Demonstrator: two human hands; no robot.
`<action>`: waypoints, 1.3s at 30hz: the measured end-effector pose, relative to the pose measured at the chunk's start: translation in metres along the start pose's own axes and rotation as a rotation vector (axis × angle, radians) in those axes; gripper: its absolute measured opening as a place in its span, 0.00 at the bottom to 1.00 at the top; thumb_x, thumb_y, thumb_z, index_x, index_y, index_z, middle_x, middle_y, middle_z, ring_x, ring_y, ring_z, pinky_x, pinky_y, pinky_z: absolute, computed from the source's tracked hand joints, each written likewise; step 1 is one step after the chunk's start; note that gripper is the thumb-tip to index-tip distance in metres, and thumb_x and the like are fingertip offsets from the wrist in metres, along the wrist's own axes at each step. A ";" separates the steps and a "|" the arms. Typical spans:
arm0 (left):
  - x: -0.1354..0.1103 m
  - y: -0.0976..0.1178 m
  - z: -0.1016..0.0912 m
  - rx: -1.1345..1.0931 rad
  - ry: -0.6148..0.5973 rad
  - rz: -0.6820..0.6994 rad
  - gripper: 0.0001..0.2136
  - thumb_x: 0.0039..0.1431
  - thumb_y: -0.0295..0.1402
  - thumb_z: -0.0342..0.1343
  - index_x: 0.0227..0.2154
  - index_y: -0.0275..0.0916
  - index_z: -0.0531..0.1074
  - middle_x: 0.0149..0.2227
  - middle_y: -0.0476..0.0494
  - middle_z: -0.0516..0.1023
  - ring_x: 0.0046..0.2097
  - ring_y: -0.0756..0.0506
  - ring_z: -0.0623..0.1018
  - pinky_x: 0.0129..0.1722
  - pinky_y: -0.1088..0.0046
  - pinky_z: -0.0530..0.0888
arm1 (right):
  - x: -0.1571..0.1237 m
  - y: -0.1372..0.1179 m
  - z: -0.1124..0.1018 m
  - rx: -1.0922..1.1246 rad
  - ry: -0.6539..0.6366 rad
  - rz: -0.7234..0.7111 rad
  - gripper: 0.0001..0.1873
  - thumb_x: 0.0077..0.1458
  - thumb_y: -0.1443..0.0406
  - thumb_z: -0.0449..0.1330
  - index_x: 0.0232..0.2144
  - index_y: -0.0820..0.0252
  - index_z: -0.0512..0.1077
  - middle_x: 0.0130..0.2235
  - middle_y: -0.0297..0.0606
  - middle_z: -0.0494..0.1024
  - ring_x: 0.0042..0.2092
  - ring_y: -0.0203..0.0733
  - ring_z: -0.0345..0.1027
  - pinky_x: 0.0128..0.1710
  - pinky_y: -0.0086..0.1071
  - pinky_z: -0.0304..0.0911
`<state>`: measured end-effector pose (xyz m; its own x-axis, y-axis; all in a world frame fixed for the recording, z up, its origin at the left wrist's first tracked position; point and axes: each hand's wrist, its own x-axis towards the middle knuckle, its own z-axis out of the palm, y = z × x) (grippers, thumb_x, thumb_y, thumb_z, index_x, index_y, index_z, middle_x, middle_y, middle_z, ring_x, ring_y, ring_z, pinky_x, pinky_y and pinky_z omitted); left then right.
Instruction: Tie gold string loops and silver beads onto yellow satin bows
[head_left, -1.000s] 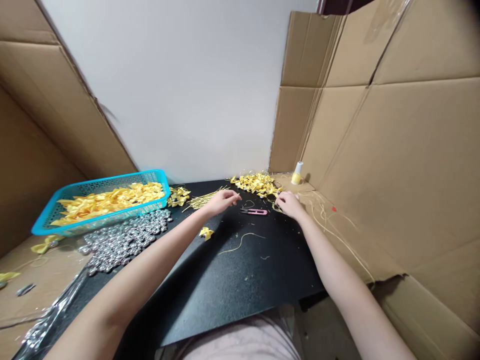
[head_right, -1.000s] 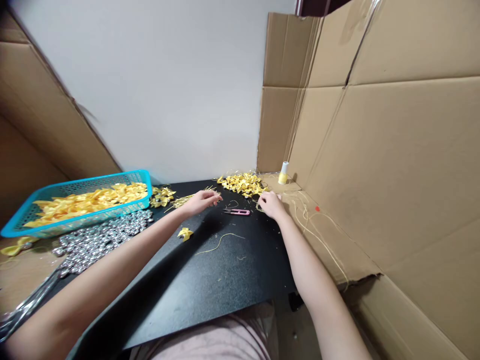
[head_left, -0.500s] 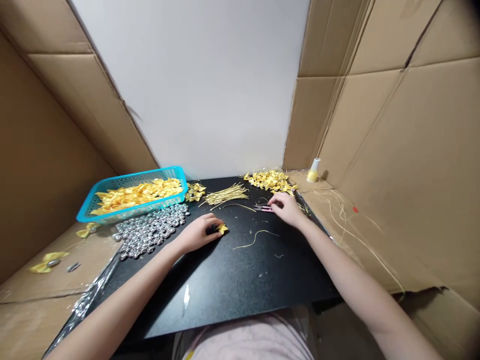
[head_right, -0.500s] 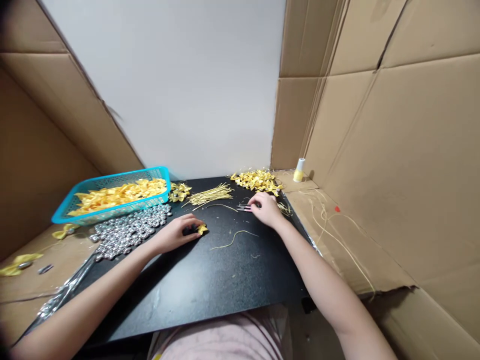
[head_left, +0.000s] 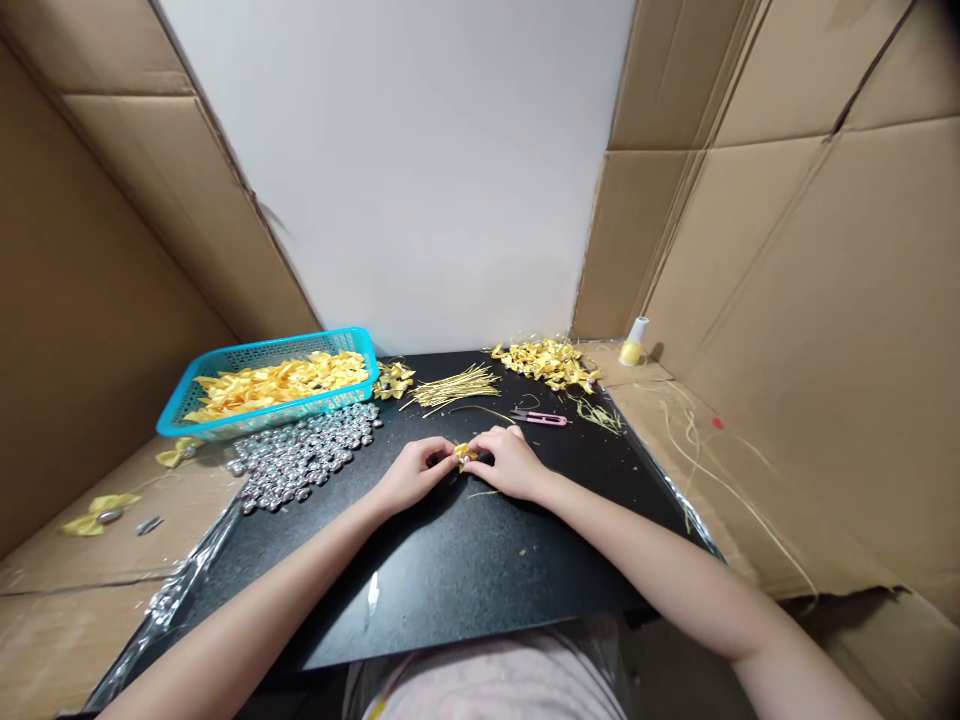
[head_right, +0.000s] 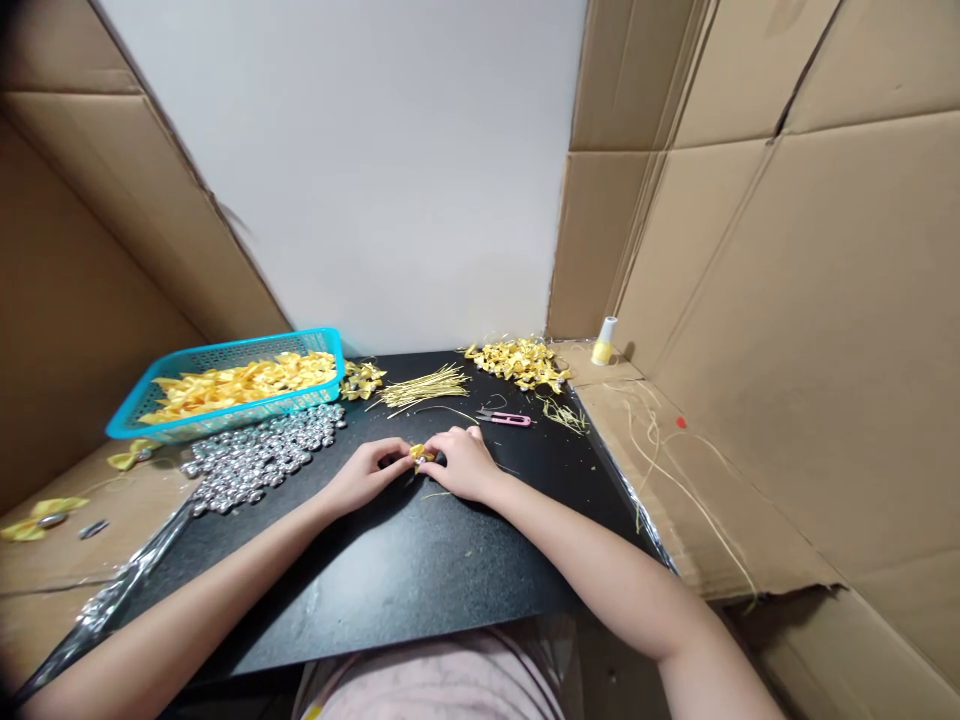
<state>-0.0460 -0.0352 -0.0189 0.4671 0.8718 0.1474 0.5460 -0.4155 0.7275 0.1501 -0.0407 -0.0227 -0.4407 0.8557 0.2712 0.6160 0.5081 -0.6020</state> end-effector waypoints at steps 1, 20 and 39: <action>-0.001 0.001 0.000 -0.049 -0.003 -0.012 0.14 0.58 0.41 0.51 0.28 0.36 0.74 0.28 0.47 0.76 0.30 0.48 0.71 0.30 0.75 0.65 | -0.001 0.001 0.000 0.050 0.011 0.011 0.06 0.51 0.63 0.64 0.33 0.58 0.76 0.34 0.38 0.80 0.38 0.43 0.69 0.44 0.41 0.57; -0.005 0.008 0.013 -0.525 0.180 -0.182 0.17 0.46 0.47 0.63 0.27 0.35 0.77 0.26 0.45 0.79 0.28 0.49 0.74 0.30 0.74 0.70 | -0.004 0.014 -0.011 0.525 0.058 0.083 0.12 0.47 0.57 0.64 0.27 0.62 0.78 0.30 0.38 0.81 0.31 0.40 0.70 0.35 0.34 0.64; -0.009 0.017 0.019 -0.234 0.342 0.042 0.13 0.54 0.43 0.58 0.30 0.38 0.78 0.30 0.44 0.79 0.32 0.47 0.76 0.34 0.72 0.72 | -0.008 -0.008 0.021 0.975 0.240 0.276 0.23 0.38 0.59 0.70 0.34 0.56 0.63 0.32 0.32 0.78 0.36 0.40 0.76 0.44 0.38 0.69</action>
<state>-0.0278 -0.0550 -0.0202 0.2061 0.9075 0.3659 0.3404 -0.4171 0.8427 0.1345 -0.0541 -0.0359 -0.1570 0.9815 0.1099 -0.1664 0.0833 -0.9825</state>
